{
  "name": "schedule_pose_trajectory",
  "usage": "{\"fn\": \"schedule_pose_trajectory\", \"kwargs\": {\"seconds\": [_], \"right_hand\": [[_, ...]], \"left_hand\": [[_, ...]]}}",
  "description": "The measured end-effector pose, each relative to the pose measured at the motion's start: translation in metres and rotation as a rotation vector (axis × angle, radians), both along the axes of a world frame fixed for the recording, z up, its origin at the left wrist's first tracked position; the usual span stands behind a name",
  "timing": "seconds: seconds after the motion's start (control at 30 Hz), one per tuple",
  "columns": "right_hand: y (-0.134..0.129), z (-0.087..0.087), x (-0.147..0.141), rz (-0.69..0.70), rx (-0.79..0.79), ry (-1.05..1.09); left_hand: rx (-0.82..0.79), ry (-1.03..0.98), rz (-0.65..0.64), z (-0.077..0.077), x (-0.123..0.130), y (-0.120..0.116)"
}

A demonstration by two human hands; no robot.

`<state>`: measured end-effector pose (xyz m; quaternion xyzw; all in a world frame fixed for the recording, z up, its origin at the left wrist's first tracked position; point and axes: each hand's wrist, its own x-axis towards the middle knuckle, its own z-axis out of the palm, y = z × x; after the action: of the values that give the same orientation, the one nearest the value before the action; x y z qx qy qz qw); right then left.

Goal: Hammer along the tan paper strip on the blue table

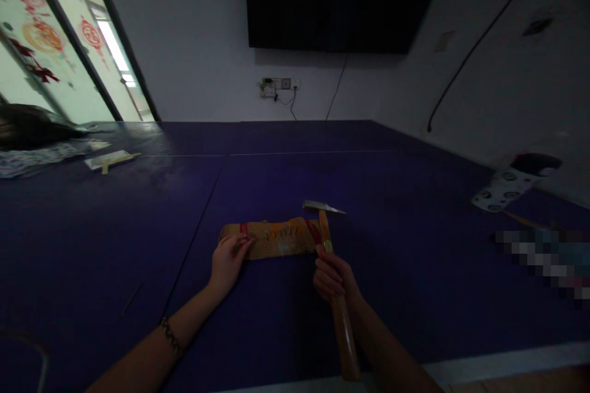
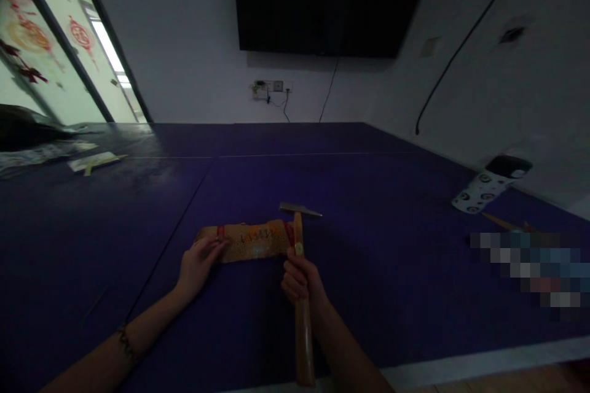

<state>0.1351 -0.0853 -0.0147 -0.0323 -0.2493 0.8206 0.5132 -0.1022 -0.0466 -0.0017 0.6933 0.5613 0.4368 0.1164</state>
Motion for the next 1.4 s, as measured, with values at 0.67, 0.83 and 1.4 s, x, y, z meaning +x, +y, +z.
{"fn": "schedule_pose_trajectory", "kwargs": {"seconds": [0.67,0.83,1.4], "right_hand": [[-0.002,0.0,0.001,0.02,0.03,0.02],[-0.002,-0.003,0.002,0.005,0.009,0.008],[-0.004,-0.003,0.004,-0.003,-0.026,-0.031]], "left_hand": [[0.124,0.164,-0.082,0.002,0.024,0.018],[0.115,0.17,-0.073,-0.008,0.025,0.019],[0.004,0.113,-0.113,-0.009,0.027,0.017]]}}
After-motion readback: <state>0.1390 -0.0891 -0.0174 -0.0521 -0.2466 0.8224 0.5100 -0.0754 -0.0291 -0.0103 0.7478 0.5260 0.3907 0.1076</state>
